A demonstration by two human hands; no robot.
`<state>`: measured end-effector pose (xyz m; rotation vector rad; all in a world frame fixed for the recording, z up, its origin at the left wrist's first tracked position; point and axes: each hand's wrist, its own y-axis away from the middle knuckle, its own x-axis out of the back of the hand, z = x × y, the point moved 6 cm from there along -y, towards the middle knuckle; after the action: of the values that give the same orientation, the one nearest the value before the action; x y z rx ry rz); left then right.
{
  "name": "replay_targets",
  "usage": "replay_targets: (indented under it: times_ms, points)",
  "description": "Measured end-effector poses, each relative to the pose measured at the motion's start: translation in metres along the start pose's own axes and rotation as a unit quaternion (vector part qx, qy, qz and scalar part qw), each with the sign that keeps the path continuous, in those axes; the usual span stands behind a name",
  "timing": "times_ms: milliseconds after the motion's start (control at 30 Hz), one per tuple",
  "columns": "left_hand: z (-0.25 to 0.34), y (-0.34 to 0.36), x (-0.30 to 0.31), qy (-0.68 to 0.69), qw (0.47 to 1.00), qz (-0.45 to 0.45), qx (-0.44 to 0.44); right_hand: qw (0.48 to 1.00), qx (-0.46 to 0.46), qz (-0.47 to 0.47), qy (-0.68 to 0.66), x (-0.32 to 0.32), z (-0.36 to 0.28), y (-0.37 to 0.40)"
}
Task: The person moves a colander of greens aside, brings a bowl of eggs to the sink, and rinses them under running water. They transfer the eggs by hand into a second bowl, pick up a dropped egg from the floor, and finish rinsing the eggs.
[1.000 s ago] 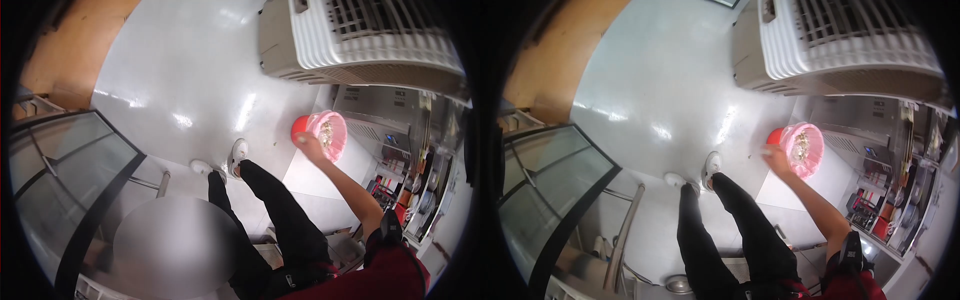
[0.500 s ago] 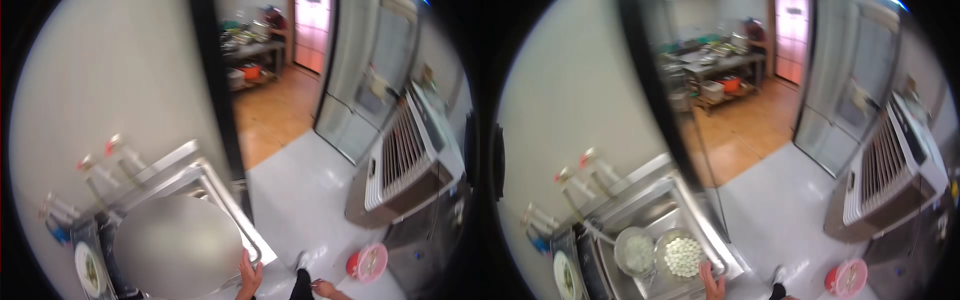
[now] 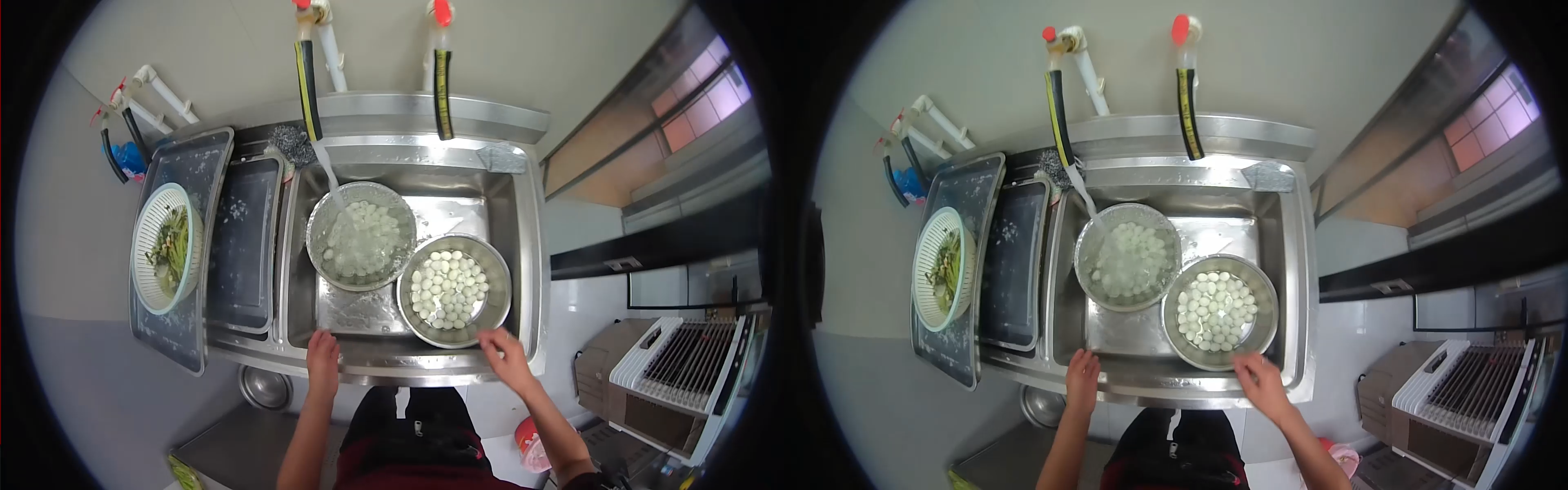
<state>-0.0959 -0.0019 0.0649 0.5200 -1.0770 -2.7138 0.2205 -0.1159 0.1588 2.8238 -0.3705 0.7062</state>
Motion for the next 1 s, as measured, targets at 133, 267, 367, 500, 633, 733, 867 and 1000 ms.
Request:
replay_targets:
  times_ms: [133,267,367,500,633,733,867,1000]
  points:
    - [-0.030,-0.052,-0.007,0.104,0.984,-0.058,0.135,0.995,0.009,0.010,0.097,-0.017,0.042,-0.123]
    - [-0.083,-0.113,-0.059,-0.027,0.983,-0.106,0.150,0.960,0.083,-0.009,0.267,-0.060,0.084,-0.223]
    - [-0.129,-0.145,-0.083,0.003,0.961,-0.148,0.233,0.947,-0.032,-0.131,0.291,-0.094,0.108,-0.270]
    - [-0.151,-0.152,-0.098,0.105,0.948,-0.105,0.281,0.891,-0.152,-0.261,0.339,-0.116,0.122,-0.277]
    - [-0.124,-0.120,-0.094,0.060,0.942,-0.028,0.330,0.984,-0.009,0.001,0.179,-0.100,0.103,-0.277]
    - [-0.068,-0.111,-0.100,-0.224,0.923,-0.214,0.229,0.997,-0.074,0.022,-0.019,-0.107,0.073,-0.277]
    - [0.004,-0.162,-0.095,-0.296,0.942,-0.037,-0.155,0.996,-0.058,-0.060,0.021,-0.177,0.076,-0.294]
    - [-0.025,-0.225,-0.080,-0.256,0.956,0.089,-0.113,0.980,-0.180,-0.041,0.074,-0.212,0.093,-0.306]
